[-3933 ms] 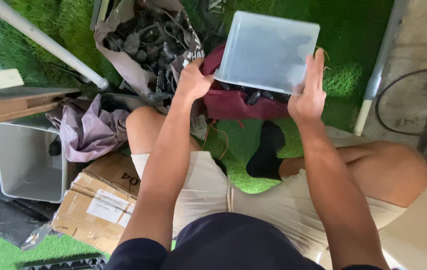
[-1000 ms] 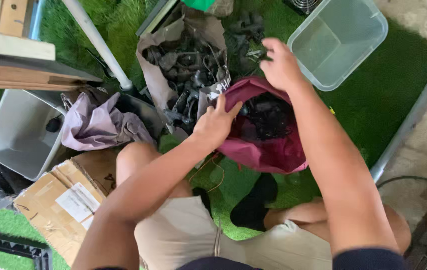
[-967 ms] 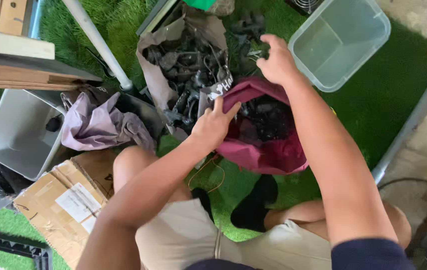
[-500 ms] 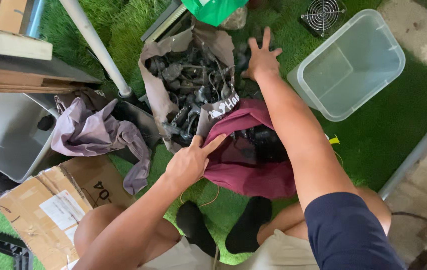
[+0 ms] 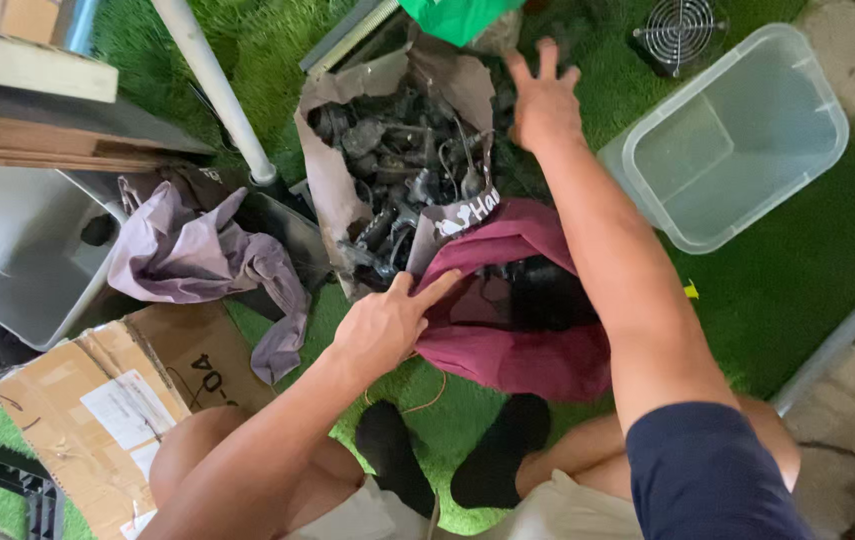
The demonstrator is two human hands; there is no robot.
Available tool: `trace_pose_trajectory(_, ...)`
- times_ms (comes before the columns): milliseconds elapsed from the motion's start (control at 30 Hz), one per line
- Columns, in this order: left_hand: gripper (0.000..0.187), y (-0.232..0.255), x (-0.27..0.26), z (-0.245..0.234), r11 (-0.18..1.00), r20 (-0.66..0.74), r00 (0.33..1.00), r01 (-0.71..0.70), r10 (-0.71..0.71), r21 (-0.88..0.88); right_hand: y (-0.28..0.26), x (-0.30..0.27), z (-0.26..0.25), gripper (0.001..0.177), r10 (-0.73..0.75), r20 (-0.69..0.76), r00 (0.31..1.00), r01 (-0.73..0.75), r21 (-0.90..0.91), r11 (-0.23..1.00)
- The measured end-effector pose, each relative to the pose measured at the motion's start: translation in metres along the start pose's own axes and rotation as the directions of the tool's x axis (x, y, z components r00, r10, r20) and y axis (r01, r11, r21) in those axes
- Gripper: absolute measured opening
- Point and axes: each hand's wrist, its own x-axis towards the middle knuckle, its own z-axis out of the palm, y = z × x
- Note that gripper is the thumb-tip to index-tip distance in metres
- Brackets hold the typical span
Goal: The person sorts through various black mechanical parts and components, transferring them between a plastic bin, a maroon bag, and a large brown paper bag.
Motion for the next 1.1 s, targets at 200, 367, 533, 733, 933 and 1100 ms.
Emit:
trace_pose_trajectory(200, 0.082, -0.002, 0.000, 0.001, 1.000, -0.012, 1.000, 0.004, -0.004, -0.014, -0.002, 0.011, 0.000, 0.108, 0.095, 0.109, 0.990, -0.097, 0.009, 0.995)
trace_pose_trajectory(367, 0.079, -0.003, 0.001, -0.002, 0.999, -0.009, 1.000, 0.008, -0.008, -0.032, 0.022, 0.010, 0.016, 0.083, 0.011, 0.038, 0.999, -0.012, 0.030, 0.999)
trace_pose_trajectory(533, 0.071, -0.008, 0.009, 0.003, 0.974, -0.172, 0.983, -0.101, 0.066, -0.203, 0.035, -0.013, 0.010, 0.077, 0.074, 0.073, 0.995, -0.079, 0.064, 0.995)
trace_pose_trajectory(733, 0.056, -0.019, 0.029, 0.025, 0.954, -0.318, 0.944, -0.174, 0.090, -0.245, 0.032, -0.072, -0.022, 0.063, -0.106, -0.492, 0.864, 0.296, 0.327, 0.898)
trace_pose_trajectory(933, 0.061, -0.031, 0.064, 0.038, 0.895, -0.473, 0.873, -0.301, 0.121, -0.328, 0.004, -0.164, -0.131, 0.045, -0.375, -0.652, 0.659, 0.537, 0.057, 0.842)
trace_pose_trajectory(1100, 0.069, -0.030, 0.082, 0.035, 0.905, -0.394, 0.911, -0.267, 0.125, -0.330, -0.009, -0.281, -0.207, 0.041, -0.386, -0.629, 0.675, 0.497, 0.002, 0.868)
